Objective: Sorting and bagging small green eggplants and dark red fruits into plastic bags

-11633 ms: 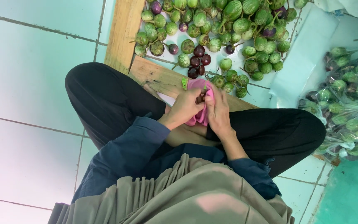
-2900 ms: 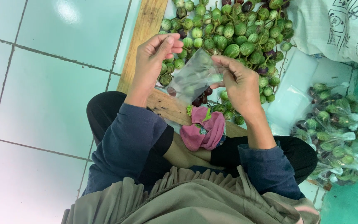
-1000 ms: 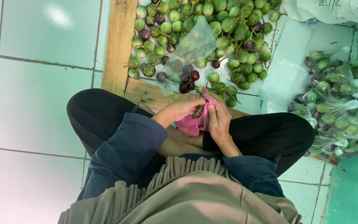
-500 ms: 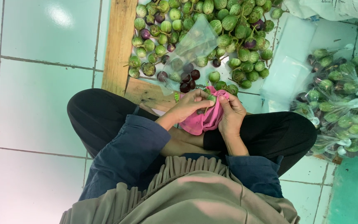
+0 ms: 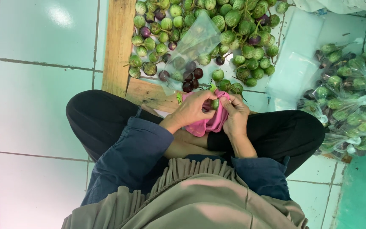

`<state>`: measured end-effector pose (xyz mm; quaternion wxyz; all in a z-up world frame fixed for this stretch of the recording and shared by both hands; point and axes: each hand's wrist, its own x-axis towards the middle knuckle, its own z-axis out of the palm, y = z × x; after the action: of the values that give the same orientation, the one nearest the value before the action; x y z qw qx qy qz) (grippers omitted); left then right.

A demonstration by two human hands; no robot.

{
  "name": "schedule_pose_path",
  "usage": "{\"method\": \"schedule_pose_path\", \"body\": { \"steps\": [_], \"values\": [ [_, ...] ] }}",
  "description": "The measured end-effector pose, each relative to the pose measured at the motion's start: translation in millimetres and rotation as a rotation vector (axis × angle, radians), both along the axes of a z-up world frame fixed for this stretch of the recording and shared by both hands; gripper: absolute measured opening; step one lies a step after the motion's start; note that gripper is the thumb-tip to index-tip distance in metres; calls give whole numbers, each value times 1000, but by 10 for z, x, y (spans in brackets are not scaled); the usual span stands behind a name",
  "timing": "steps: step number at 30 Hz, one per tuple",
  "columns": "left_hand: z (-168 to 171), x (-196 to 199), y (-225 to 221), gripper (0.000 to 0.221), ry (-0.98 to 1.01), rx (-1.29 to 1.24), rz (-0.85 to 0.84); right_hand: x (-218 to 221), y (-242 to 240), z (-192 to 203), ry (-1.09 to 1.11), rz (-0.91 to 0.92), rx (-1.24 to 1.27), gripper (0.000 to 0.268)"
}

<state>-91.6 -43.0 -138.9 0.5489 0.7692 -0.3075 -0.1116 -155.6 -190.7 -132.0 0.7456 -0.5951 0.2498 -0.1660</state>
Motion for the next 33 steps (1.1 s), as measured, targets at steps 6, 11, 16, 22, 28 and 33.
{"method": "schedule_pose_path", "body": {
  "steps": [6,11,16,22,28,33],
  "values": [
    [76,27,5,44,10,-36,-27,44,-131,82,111,-6,400,14],
    [-180,-6,-26,54,-27,16,0,-24,168,378,1,114,-87,17],
    [151,-50,-35,44,118,-134,-31,-29,-114,-124,27,-71,329,15],
    [217,58,2,48,-49,-113,28,8,-84,-41,-1,-88,383,15],
    [280,-86,-39,51,306,-133,55,-58,45,188,-27,53,-316,24],
    [357,-45,-14,42,557,-361,39,-56,22,311,-85,116,-712,14]
  ]
}}
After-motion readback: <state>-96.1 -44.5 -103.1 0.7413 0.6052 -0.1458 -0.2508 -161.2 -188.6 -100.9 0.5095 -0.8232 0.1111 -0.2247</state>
